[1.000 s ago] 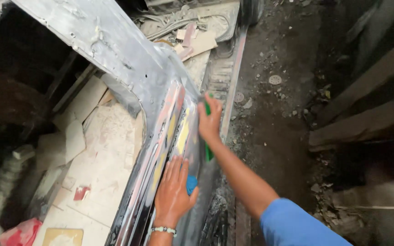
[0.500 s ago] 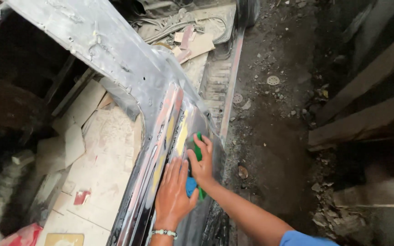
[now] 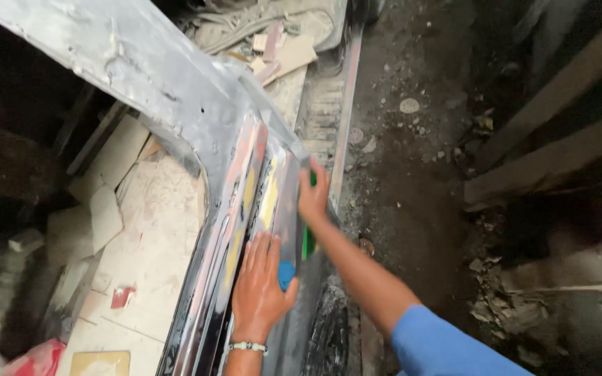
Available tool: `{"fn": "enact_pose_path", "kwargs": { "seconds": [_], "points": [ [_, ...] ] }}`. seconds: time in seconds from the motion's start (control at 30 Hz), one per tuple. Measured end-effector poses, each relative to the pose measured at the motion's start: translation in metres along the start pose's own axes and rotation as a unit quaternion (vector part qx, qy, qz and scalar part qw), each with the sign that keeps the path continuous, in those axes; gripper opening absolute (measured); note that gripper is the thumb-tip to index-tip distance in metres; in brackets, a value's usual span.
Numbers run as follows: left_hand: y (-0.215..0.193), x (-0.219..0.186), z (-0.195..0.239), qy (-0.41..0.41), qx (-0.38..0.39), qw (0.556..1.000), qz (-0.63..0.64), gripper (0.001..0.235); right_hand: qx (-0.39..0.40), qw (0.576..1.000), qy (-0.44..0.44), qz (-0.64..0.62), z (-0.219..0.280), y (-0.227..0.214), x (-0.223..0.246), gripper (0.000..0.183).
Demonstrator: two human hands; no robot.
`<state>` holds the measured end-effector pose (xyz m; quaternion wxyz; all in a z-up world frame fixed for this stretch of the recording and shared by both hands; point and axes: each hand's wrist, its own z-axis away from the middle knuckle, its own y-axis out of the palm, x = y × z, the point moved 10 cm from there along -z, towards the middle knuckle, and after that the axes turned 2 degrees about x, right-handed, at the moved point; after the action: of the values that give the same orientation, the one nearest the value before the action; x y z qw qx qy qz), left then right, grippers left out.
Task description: Wet sanding the body of a car using a sanding block and sponge to prepare for painting.
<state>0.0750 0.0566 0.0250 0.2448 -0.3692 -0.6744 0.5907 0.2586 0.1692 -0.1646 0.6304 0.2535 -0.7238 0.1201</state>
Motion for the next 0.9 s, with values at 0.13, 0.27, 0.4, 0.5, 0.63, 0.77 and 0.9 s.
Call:
{"fn": "enact_pose_path", "kwargs": {
  "seconds": [0.13, 0.27, 0.4, 0.5, 0.63, 0.77, 0.9],
  "points": [
    [0.006, 0.003, 0.000, 0.016, -0.011, 1.000, 0.005, 0.084, -0.039, 0.999, -0.009, 0.018, 0.003, 0.001, -0.005, 0.042],
    [0.005, 0.010, -0.011, 0.007, -0.001, 1.000, -0.006, 0.085, -0.008, 0.999, -0.040, 0.012, 0.022, 0.008, -0.010, 0.045],
    [0.003, 0.003, -0.003, 0.000, 0.006, 1.000, -0.003, 0.086, -0.024, 0.999, 0.021, 0.038, -0.018, 0.006, -0.046, 0.041],
    [0.005, 0.011, -0.004, -0.012, 0.026, 1.000, 0.004, 0.090, -0.019, 0.999, 0.001, 0.047, 0.021, 0.000, -0.003, 0.045],
    [0.010, 0.011, -0.001, 0.004, 0.021, 1.000, 0.002, 0.087, 0.007, 0.997, -0.068, 0.027, 0.026, 0.008, 0.012, 0.047],
    [0.007, 0.008, -0.002, 0.006, 0.007, 1.000, -0.001, 0.088, -0.038, 0.999, -0.010, 0.025, -0.013, 0.006, -0.001, 0.041],
    [0.010, 0.011, -0.003, -0.004, 0.021, 1.000, -0.004, 0.084, -0.032, 0.996, -0.072, 0.053, 0.053, -0.009, 0.034, 0.047]
  ]
}}
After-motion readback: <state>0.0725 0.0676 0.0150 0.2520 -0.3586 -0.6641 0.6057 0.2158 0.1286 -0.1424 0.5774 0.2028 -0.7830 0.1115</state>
